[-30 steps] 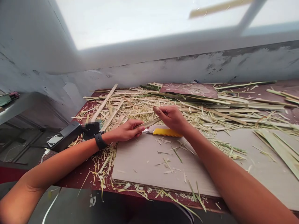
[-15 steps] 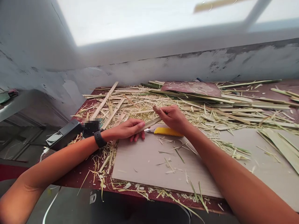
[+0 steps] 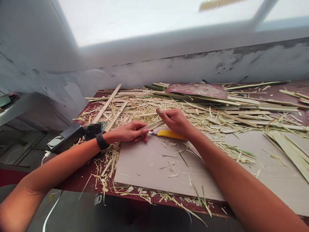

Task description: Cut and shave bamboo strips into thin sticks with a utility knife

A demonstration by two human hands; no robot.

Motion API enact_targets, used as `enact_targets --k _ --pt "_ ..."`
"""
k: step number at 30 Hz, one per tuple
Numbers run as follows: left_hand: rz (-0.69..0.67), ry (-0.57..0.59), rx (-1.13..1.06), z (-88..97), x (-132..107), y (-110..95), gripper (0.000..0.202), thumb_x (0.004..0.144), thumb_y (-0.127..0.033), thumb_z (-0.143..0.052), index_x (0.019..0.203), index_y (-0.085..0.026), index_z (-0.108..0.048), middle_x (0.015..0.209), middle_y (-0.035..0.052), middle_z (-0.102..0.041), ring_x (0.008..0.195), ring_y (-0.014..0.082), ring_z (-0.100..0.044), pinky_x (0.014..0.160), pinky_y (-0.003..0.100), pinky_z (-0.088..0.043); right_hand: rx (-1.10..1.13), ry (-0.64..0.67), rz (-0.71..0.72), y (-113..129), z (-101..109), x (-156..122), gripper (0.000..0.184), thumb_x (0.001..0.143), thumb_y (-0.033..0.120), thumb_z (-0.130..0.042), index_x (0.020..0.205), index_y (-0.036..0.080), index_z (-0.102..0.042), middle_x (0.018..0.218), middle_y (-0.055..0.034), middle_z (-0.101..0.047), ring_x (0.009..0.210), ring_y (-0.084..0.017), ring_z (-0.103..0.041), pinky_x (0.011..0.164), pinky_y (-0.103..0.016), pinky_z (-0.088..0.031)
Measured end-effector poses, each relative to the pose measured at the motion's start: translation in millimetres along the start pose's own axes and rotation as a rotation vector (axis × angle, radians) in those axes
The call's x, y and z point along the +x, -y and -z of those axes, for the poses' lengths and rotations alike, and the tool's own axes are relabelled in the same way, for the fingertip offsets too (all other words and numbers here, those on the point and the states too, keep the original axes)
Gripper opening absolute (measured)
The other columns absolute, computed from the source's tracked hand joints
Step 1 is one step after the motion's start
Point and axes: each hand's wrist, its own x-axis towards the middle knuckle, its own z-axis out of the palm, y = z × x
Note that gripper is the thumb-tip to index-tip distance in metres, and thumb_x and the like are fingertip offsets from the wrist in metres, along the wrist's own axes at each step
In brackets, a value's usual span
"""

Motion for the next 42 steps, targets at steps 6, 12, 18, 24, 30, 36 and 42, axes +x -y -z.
enact_targets --k 6,12,18,24,30,36,42 --pt "0.003 0.007 -0.015 1.6 0 0 0.029 0.109 -0.029 -0.048 0.084 -0.016 -0.052 0.085 0.0021 -0.071 0.049 0.0023 -0.040 0.048 0.021 -0.031 0.325 -0.049 -0.236 -11 4 2 0.081 0.081 0.100 -0.044 0.063 0.022 -0.059 0.050 0.0003 -0.039 0.045 -0.012 -0.036 0.044 -0.031 -0.028" --pt "-0.002 0.024 0.007 1.5 -1 -1 0.028 0.109 -0.028 -0.049 0.083 -0.017 -0.052 0.085 0.0011 -0.070 0.051 0.0025 -0.041 0.050 0.021 -0.033 0.477 -0.172 -0.301 -11 10 7 0.086 0.077 0.103 -0.041 0.058 0.021 -0.062 0.048 -0.0009 -0.040 0.043 -0.010 -0.033 0.043 -0.031 -0.033" --pt "-0.056 0.049 0.058 -0.3 0 2 0.028 0.108 -0.029 -0.049 0.083 -0.017 -0.053 0.082 0.0009 -0.069 0.051 0.0035 -0.041 0.050 0.022 -0.033 0.450 -0.231 -0.268 -7 9 7 0.085 0.086 0.098 -0.033 0.059 0.023 -0.062 0.044 -0.0010 -0.038 0.044 -0.013 -0.036 0.047 -0.032 -0.031" --pt "-0.071 0.047 0.079 -0.7 1 5 0.030 0.107 -0.035 -0.052 0.082 -0.018 -0.051 0.076 -0.0009 -0.065 0.052 0.0045 -0.040 0.051 0.022 -0.033 0.386 -0.183 -0.219 -3 1 5 0.084 0.085 0.097 -0.041 0.059 0.021 -0.065 0.046 -0.0007 -0.041 0.048 -0.012 -0.038 0.053 -0.032 -0.032" --pt "-0.064 0.034 0.165 -1.9 0 1 0.035 0.108 -0.037 -0.047 0.079 -0.018 -0.052 0.069 -0.0037 -0.054 0.055 0.0062 -0.039 0.054 0.022 -0.033 0.370 -0.147 -0.184 -6 2 4 0.081 0.086 0.096 -0.043 0.060 0.022 -0.066 0.046 -0.0016 -0.044 0.048 -0.014 -0.039 0.053 -0.033 -0.032" --pt "-0.055 0.023 0.165 -3.7 -1 -3 0.028 0.107 -0.031 -0.047 0.084 -0.018 -0.054 0.069 -0.0046 -0.053 0.056 0.0072 -0.040 0.056 0.023 -0.033 0.371 -0.116 -0.166 -6 5 4 0.083 0.085 0.097 -0.041 0.063 0.022 -0.066 0.046 -0.0004 -0.042 0.047 -0.013 -0.037 0.052 -0.033 -0.030" --pt "-0.057 0.005 0.163 -4.6 -2 -4 0.033 0.108 -0.033 -0.046 0.078 -0.019 -0.050 0.071 -0.0037 -0.053 0.057 0.0070 -0.041 0.058 0.023 -0.034 0.308 -0.041 -0.140 -3 4 2 0.085 0.087 0.097 -0.037 0.068 0.021 -0.070 0.052 -0.0008 -0.044 0.048 -0.013 -0.038 0.050 -0.032 -0.029"
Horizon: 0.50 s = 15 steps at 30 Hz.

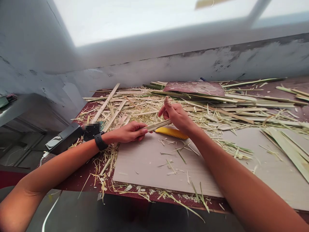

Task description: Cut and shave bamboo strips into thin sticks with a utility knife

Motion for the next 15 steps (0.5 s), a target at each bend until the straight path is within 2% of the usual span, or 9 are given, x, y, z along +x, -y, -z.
enact_targets --k 4,8,12,15 --pt "0.003 -0.008 0.006 -0.5 0 -1 0.034 0.108 -0.033 -0.046 0.077 -0.019 -0.048 0.070 -0.0037 -0.052 0.057 0.0070 -0.040 0.057 0.023 -0.034 -0.104 0.041 0.017 1 -1 -2 0.085 0.089 0.096 -0.035 0.068 0.022 -0.070 0.055 -0.0008 -0.046 0.048 -0.013 -0.039 0.049 -0.032 -0.031" --pt "0.002 -0.027 0.007 -1.0 0 -2 0.036 0.108 -0.033 -0.045 0.076 -0.019 -0.048 0.070 -0.0037 -0.052 0.057 0.0068 -0.040 0.056 0.023 -0.035 -0.372 0.030 0.181 5 -1 -4 0.080 0.094 0.091 -0.033 0.065 0.023 -0.062 0.051 0.0014 -0.036 0.049 -0.014 -0.032 0.054 -0.034 -0.027" --pt "0.014 -0.032 0.009 -1.6 0 -3 0.036 0.108 -0.033 -0.045 0.075 -0.019 -0.047 0.068 -0.0042 -0.051 0.054 0.0063 -0.040 0.055 0.023 -0.035 -0.657 -0.022 0.352 10 -7 -6 0.075 0.103 0.081 -0.024 0.058 0.023 -0.043 0.056 -0.0031 -0.045 0.056 -0.016 -0.036 0.062 -0.036 -0.026" --pt "0.030 -0.044 0.008 -1.9 0 -2 0.035 0.108 -0.035 -0.046 0.077 -0.019 -0.048 0.069 -0.0039 -0.054 0.053 0.0056 -0.041 0.054 0.022 -0.036 -0.783 -0.021 0.423 10 -14 -6 0.073 0.107 0.073 -0.022 0.057 0.023 -0.042 0.057 -0.0058 -0.051 0.060 -0.018 -0.042 0.069 -0.038 -0.026"
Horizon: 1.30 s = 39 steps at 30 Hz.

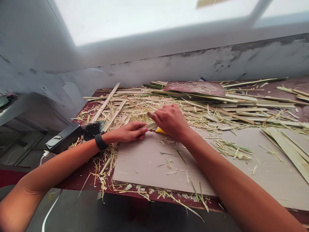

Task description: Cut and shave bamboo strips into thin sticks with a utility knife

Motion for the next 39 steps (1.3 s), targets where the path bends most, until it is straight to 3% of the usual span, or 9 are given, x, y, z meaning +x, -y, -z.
enact_targets --k 4,8,16,19,22,24,27,32,39 --pt "0.052 0.043 -0.091 0.6 0.7 1.4 0.044 0.110 -0.050 -0.044 0.082 -0.017 -0.054 0.076 0.0010 -0.066 0.054 0.0056 -0.051 0.051 0.020 -0.041 -0.001 0.063 0.030 0.3 -2.6 0.1 0.077 0.109 0.070 -0.018 0.054 0.022 -0.044 0.055 -0.0056 -0.056 0.057 -0.017 -0.040 0.070 -0.039 -0.023" --pt "0.130 0.101 -0.205 2.2 1.7 1.4 0.069 0.109 -0.069 -0.024 0.096 -0.013 -0.063 0.090 0.0117 -0.077 0.065 0.0109 -0.067 0.053 0.021 -0.048 0.019 0.071 0.032 -3.5 0.0 0.1 0.075 0.110 0.067 -0.018 0.053 0.022 -0.040 0.051 -0.0035 -0.050 0.054 -0.016 -0.035 0.069 -0.039 -0.021" --pt "0.195 0.118 -0.306 3.7 2.0 1.9 0.090 0.103 -0.079 -0.005 0.131 -0.012 -0.058 0.104 0.0158 -0.080 0.071 0.0141 -0.072 0.056 0.023 -0.050 0.047 0.077 0.033 -2.2 2.2 1.2 0.072 0.109 0.066 -0.023 0.055 0.022 -0.040 0.051 -0.0037 -0.051 0.055 -0.017 -0.037 0.070 -0.039 -0.023" --pt "0.181 0.111 -0.289 3.7 2.1 1.5 0.085 0.105 -0.076 -0.009 0.123 -0.012 -0.061 0.104 0.0166 -0.080 0.071 0.0133 -0.071 0.056 0.023 -0.050 0.049 0.078 0.031 -2.9 2.3 0.6 0.073 0.109 0.067 -0.021 0.055 0.022 -0.039 0.051 -0.0035 -0.052 0.055 -0.017 -0.037 0.070 -0.040 -0.024" --pt "0.134 0.124 -0.233 3.8 1.6 0.7 0.063 0.108 -0.070 -0.035 0.107 -0.014 -0.061 0.106 0.0161 -0.080 0.071 0.0114 -0.071 0.056 0.022 -0.050 0.056 0.076 0.029 -4.4 1.6 -0.2 0.073 0.108 0.069 -0.020 0.055 0.022 -0.039 0.051 -0.0037 -0.051 0.055 -0.017 -0.037 0.070 -0.040 -0.025" --pt "0.112 0.140 -0.199 3.8 0.6 0.3 0.041 0.107 -0.056 -0.053 0.105 -0.015 -0.059 0.107 0.0134 -0.080 0.072 0.0101 -0.071 0.058 0.021 -0.050 0.067 0.074 0.018 -4.8 0.7 -0.5 0.073 0.108 0.070 -0.022 0.055 0.022 -0.038 0.052 -0.0037 -0.051 0.055 -0.017 -0.037 0.070 -0.039 -0.026" --pt "0.091 0.131 -0.177 3.1 -1.1 0.6 0.021 0.108 -0.037 -0.057 0.104 -0.017 -0.056 0.103 0.0091 -0.079 0.070 0.0078 -0.069 0.057 0.020 -0.050 0.101 0.081 -0.016 -4.7 -0.7 -0.9 0.071 0.106 0.072 -0.026 0.056 0.022 -0.037 0.052 -0.0032 -0.047 0.056 -0.016 -0.034 0.068 -0.038 -0.026" --pt "0.028 0.086 -0.120 0.9 -1.4 2.1 0.020 0.107 -0.033 -0.053 0.097 -0.017 -0.055 0.088 0.0030 -0.074 0.054 0.0051 -0.054 0.053 0.021 -0.047 0.170 0.103 -0.077 -4.5 -1.0 -2.3 0.069 0.103 0.074 -0.032 0.058 0.022 -0.032 0.054 0.0000 -0.034 0.055 -0.015 -0.025 0.061 -0.037 -0.020" --pt "-0.011 0.044 -0.040 0.2 -1.1 -0.5 0.031 0.108 -0.038 -0.051 0.082 -0.020 -0.047 0.069 -0.0051 -0.053 0.053 0.0060 -0.045 0.052 0.023 -0.038 0.246 0.110 0.029 -1.8 -1.2 -1.9 0.068 0.105 0.074 -0.031 0.060 0.023 -0.030 0.055 0.0015 -0.030 0.055 -0.014 -0.026 0.061 -0.035 -0.024"
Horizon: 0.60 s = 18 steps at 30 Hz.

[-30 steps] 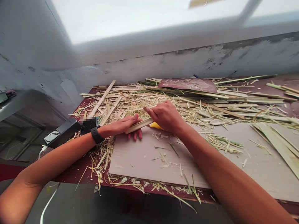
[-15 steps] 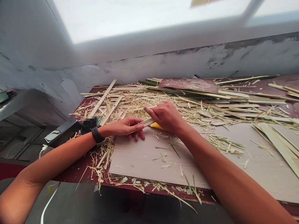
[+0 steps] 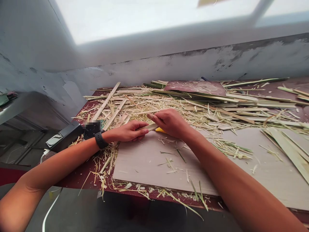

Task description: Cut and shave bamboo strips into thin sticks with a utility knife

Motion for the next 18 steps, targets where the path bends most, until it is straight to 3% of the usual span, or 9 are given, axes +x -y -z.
enact_targets --k 3,9,14,18 --pt "-0.039 0.001 0.028 0.9 0.2 0.8 0.033 0.108 -0.037 -0.050 0.080 -0.021 -0.044 0.066 -0.0064 -0.045 0.054 0.0071 -0.040 0.054 0.024 -0.035 -0.007 -0.021 -0.032 -1.4 -0.5 -0.6 0.068 0.104 0.075 -0.030 0.061 0.022 -0.030 0.056 0.0017 -0.029 0.055 -0.013 -0.025 0.060 -0.035 -0.023" --pt "-0.086 -0.016 0.071 -0.7 2.0 5.0 0.031 0.107 -0.037 -0.049 0.081 -0.021 -0.043 0.068 -0.0053 -0.045 0.060 0.0096 -0.039 0.059 0.026 -0.034 -0.011 -0.018 -0.177 -6.1 0.0 -1.8 0.071 0.101 0.081 -0.026 0.060 0.022 -0.027 0.057 0.0018 -0.023 0.055 -0.013 -0.021 0.056 -0.035 -0.020" --pt "-0.152 -0.114 0.212 -6.8 3.3 5.9 0.033 0.105 -0.037 -0.051 0.078 -0.021 -0.041 0.070 -0.0058 -0.038 0.066 0.0110 -0.034 0.065 0.029 -0.031 0.012 -0.002 -0.161 0.1 2.2 -1.2 0.074 0.099 0.085 -0.022 0.059 0.023 -0.025 0.055 0.0012 -0.024 0.054 -0.013 -0.021 0.054 -0.034 -0.020" --pt "-0.176 -0.124 0.266 -8.7 3.6 6.9 0.036 0.106 -0.039 -0.049 0.077 -0.022 -0.036 0.070 -0.0057 -0.036 0.068 0.0117 -0.034 0.068 0.031 -0.030 0.008 -0.007 -0.148 2.7 4.1 -1.3 0.075 0.099 0.086 -0.021 0.059 0.023 -0.023 0.055 0.0012 -0.023 0.054 -0.013 -0.020 0.054 -0.035 -0.019"
